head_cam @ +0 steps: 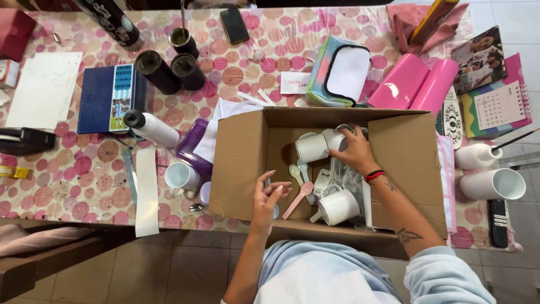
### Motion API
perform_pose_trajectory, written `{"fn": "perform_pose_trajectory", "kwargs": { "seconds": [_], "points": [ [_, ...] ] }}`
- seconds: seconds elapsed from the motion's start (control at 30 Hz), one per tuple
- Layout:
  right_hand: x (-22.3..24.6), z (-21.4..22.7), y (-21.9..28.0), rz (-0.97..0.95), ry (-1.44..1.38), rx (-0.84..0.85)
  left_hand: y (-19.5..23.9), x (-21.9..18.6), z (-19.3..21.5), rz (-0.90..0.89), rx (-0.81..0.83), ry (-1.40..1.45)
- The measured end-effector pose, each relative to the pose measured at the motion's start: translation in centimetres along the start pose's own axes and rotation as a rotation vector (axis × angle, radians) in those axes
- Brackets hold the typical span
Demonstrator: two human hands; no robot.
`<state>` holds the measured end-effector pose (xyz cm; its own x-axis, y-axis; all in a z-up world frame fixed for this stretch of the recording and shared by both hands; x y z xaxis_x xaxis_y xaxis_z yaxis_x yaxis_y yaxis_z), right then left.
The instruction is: Packing various items like mugs, bottles, and pouches into a cardboard box for shipping
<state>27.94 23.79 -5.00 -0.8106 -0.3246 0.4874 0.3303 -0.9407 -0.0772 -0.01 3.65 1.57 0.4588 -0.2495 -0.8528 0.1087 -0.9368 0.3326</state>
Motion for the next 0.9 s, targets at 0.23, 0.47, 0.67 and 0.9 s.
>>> {"fn": "perform_pose_trajectory", "kwargs": {
  "seconds": [0.23, 0.47, 0.67, 0.9],
  "points": [
    [4.7, 4.1, 1.7, 0.001, -0.011, -0.223, -1.6, 0.7, -0.4, 0.041, 0.059, -0.026],
    [16.5, 11.5, 5.5, 0.143, -0.532, -0.463, -3.0, -0.2, -2.8, 0.17, 0.181, 0.175],
    [21.1, 6.6, 7.9, 0.413, -0.59, -0.398, -5.5, 1.2, -0.9, 0.132, 0.12, 0.317],
    [10.1, -0.6, 1.5, -0.039, -0.357, -0.206, -6.1, -2.3, 3.6, 0.051, -0.072, 0.297]
  ]
}}
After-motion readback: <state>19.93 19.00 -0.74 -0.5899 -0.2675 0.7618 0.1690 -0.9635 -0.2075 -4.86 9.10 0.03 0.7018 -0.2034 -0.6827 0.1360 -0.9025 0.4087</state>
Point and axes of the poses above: each hand's wrist, its own y-axis away from the middle knuckle, its own z-axis out of the back of the hand, x = y × z, the point moved 6 cm from there along -y, towards the middle knuckle, and after that the axes turned 9 degrees about z, right-handed, at the moved point
